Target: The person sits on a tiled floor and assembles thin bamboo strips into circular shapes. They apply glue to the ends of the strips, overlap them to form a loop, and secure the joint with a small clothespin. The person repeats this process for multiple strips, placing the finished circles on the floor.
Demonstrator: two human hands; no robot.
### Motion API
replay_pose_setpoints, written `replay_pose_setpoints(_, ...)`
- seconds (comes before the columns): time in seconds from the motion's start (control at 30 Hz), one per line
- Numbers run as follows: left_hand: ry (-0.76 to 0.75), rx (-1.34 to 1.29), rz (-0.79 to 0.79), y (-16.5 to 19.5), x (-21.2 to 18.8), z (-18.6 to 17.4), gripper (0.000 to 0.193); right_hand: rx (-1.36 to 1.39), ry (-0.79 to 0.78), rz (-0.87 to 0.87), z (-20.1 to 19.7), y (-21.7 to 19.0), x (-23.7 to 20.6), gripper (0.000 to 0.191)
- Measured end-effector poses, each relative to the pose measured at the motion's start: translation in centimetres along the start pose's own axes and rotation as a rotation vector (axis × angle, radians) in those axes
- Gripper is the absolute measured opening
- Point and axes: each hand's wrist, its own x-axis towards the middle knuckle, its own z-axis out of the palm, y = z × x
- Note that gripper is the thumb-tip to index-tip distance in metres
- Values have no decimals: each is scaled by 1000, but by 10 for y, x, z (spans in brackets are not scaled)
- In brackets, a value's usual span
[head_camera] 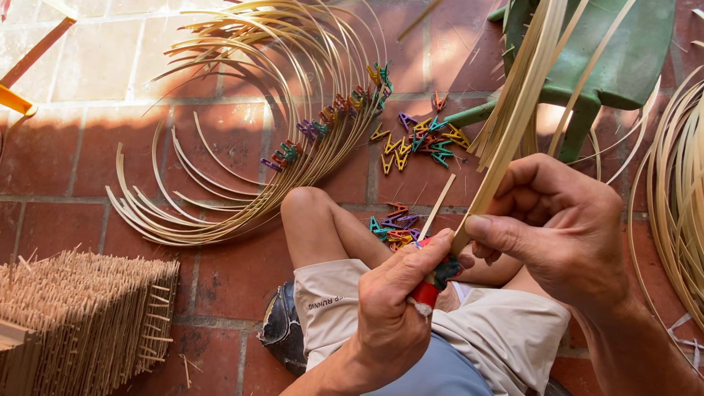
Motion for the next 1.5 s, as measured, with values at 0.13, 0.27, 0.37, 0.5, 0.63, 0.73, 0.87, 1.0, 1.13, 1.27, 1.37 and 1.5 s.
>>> replay_pose_setpoints(0.13, -5, 87, 43, 2, -4, 1, 40, -3, 8, -32, 0, -2, -3, 33)
replay_pose_setpoints(0.27, -26, 130, 25, 6, -7, 3, 46, 2, 13, -27, -3, -1, -6, 33)
replay_pose_setpoints(0.37, -71, 149, -69, 12, -10, 4, 53, -5, 24, -29, -8, 1, -11, 34)
replay_pose_setpoints(0.5, -167, 194, 50, 18, -10, -4, 58, 64, -73, 22, -19, 5, -16, 32)
replay_pose_setpoints(0.63, -90, 244, 91, 20, -9, -10, 43, 41, -217, 68, -23, 8, -27, 28)
replay_pose_setpoints(0.73, -142, 164, -125, 22, -11, -11, 39, 139, -282, 110, -16, 9, -35, 29)
replay_pose_setpoints(0.87, -222, 59, -247, 17, -16, -13, 55, 77, -373, -8, -11, 14, -47, 42)
replay_pose_setpoints(1.0, -248, 120, -215, 9, -25, -11, 54, 277, -294, 233, -12, 37, -64, 46)
replay_pose_setpoints(1.13, -193, 58, -313, 2, -27, -8, 50, -198, 66, 9, -4, 54, -89, 27)
replay_pose_setpoints(1.27, -157, 91, -264, -1, -22, -12, 48, -502, 147, -299, 16, 51, -108, 32)
replay_pose_setpoints(1.37, -184, 78, -263, -4, -20, -14, 48, -702, 222, -380, 39, 56, -110, 46)
replay_pose_setpoints(1.5, -209, 56, -315, -10, -27, -14, 48, -638, 197, -403, 34, 63, -116, 47)
